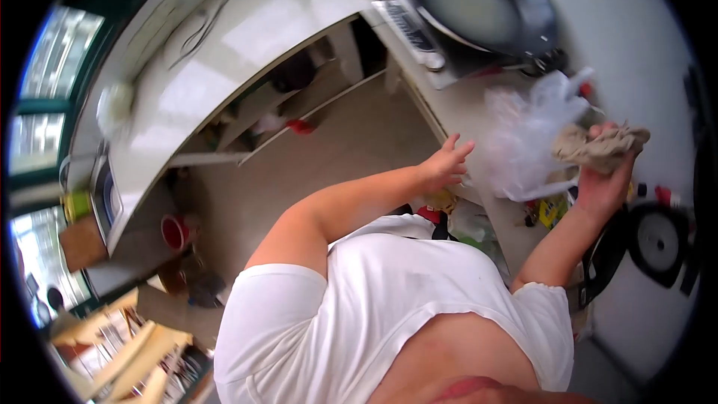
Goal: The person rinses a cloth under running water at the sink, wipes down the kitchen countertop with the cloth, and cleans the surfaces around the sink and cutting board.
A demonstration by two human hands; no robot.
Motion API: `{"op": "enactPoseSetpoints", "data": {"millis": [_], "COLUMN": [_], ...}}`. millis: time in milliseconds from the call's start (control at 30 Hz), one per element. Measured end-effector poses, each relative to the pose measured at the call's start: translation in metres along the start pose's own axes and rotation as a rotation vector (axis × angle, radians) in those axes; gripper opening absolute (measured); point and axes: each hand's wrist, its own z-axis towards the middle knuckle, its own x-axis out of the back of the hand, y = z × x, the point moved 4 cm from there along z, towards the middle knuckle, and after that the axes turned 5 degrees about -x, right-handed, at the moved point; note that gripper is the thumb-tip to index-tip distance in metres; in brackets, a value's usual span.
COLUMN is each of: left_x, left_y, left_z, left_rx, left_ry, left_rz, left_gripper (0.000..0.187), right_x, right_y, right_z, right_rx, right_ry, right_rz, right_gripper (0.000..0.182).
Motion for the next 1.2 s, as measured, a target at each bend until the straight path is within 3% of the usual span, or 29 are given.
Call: {"op": "enactPoseSetpoints", "data": {"millis": [100,233,400,533,700,933,967,1067,1100,1200], "left_x": [0.088,0.216,0.335,0.382,0.424,0.481,0.505,0.555,0.571,0.613], "left_y": [-0.013,-0.047,-0.126,-0.165,-0.176,-0.084,-0.081,-0.063,-0.057,-0.038], "left_z": [-0.067,-0.193,-0.371,-0.479,-0.552,-0.657,-0.667,-0.714,-0.735,-0.809], "left_rx": [-0.053,-0.192,-0.439,-0.619,-0.812,-1.269,-1.283,-1.286,-1.379,-1.526], "left_ry": [0.164,0.416,0.657,0.734,0.686,0.381,0.416,0.805,0.849,1.087], "left_rz": [-0.219,-0.496,-0.831,-0.932,-0.970,-0.914,-0.904,-0.879,-0.949,-0.810], "left_gripper": [0.068,0.040,0.028,0.024,0.027,0.041,0.040,0.039,0.030,0.038], "right_x": [-0.087,-0.196,-0.364,-0.509,-0.637,-0.755,-0.775,-0.832,-0.855,-0.928], "right_y": [0.058,0.170,0.292,0.356,0.393,0.451,0.467,0.517,0.528,0.591], "right_z": [-0.024,-0.061,-0.149,-0.236,-0.318,-0.400,-0.407,-0.416,-0.418,-0.416], "right_rx": [-0.075,-0.455,-0.917,-1.121,-1.211,-1.325,-1.314,-1.152,-1.138,-1.003], "right_ry": [-0.059,-0.064,-0.326,-0.651,-0.934,-1.306,-1.358,-1.462,-1.460,-1.460], "right_rz": [-0.140,-0.120,0.052,0.147,0.081,-0.019,-0.083,-0.332,-0.371,-0.432], "right_gripper": [0.038,0.037,0.031,0.045,0.054,0.039,0.038,0.033,0.030,0.025]}}
